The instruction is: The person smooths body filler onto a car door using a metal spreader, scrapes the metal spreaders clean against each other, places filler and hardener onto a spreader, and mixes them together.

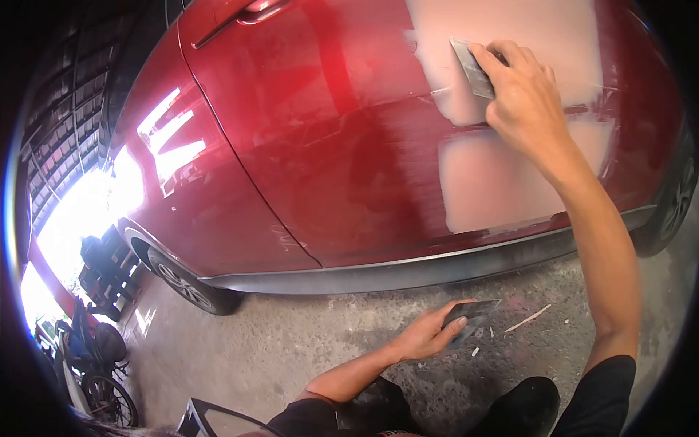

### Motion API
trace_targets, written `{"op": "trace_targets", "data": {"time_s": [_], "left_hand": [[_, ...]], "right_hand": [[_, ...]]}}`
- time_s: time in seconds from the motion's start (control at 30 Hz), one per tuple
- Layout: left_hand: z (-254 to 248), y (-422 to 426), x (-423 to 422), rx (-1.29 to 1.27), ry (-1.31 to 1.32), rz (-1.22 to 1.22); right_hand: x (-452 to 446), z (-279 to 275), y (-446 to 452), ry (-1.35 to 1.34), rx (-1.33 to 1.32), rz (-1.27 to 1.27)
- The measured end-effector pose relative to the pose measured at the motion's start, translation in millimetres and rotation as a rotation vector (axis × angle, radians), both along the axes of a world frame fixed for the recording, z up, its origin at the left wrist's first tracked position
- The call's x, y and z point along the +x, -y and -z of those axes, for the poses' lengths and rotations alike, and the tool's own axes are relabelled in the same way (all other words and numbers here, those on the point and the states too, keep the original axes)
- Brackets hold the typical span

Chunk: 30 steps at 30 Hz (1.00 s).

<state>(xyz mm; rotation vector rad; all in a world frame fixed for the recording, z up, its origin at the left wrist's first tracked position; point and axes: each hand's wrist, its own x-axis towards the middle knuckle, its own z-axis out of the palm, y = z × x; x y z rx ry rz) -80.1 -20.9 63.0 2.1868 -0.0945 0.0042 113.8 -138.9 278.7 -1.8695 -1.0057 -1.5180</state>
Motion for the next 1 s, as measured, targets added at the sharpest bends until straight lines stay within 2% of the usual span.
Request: {"op": "trace_targets", "data": {"time_s": [0.07,0.23,0.3,0.4,0.5,0.6,0.7,0.8,1.0], "left_hand": [[2.1,-2.9,2.6,-0.009,0.016,0.008],[0.7,-1.4,5.4,-0.035,-0.047,0.016],[-1.5,0.9,4.2,-0.029,0.005,0.032],[-1.1,2.1,1.9,0.010,-0.031,0.017],[6.1,1.0,0.8,0.017,0.084,0.001],[2.5,0.9,-1.8,0.014,0.050,-0.030],[-7.1,1.8,-2.4,0.043,-0.050,-0.036],[9.5,-1.7,3.2,0.037,0.037,-0.049],[7.7,-0.8,6.8,0.008,-0.042,-0.049]], "right_hand": [[-3.4,0.5,-8.8,-0.085,-0.008,0.009],[-11.2,43.6,-10.3,0.089,-0.139,-0.007],[-6.9,53.7,-4.6,0.170,-0.187,0.009],[-4.3,52.5,13.4,0.153,-0.272,0.017],[-4.7,47.2,34.1,0.141,-0.140,0.143],[8.1,49.3,40.0,0.177,-0.015,0.164],[18.4,56.4,27.3,0.206,-0.008,0.144],[22.8,59.0,9.6,0.234,-0.011,0.095],[26.8,88.1,9.3,0.182,-0.020,0.057]]}}
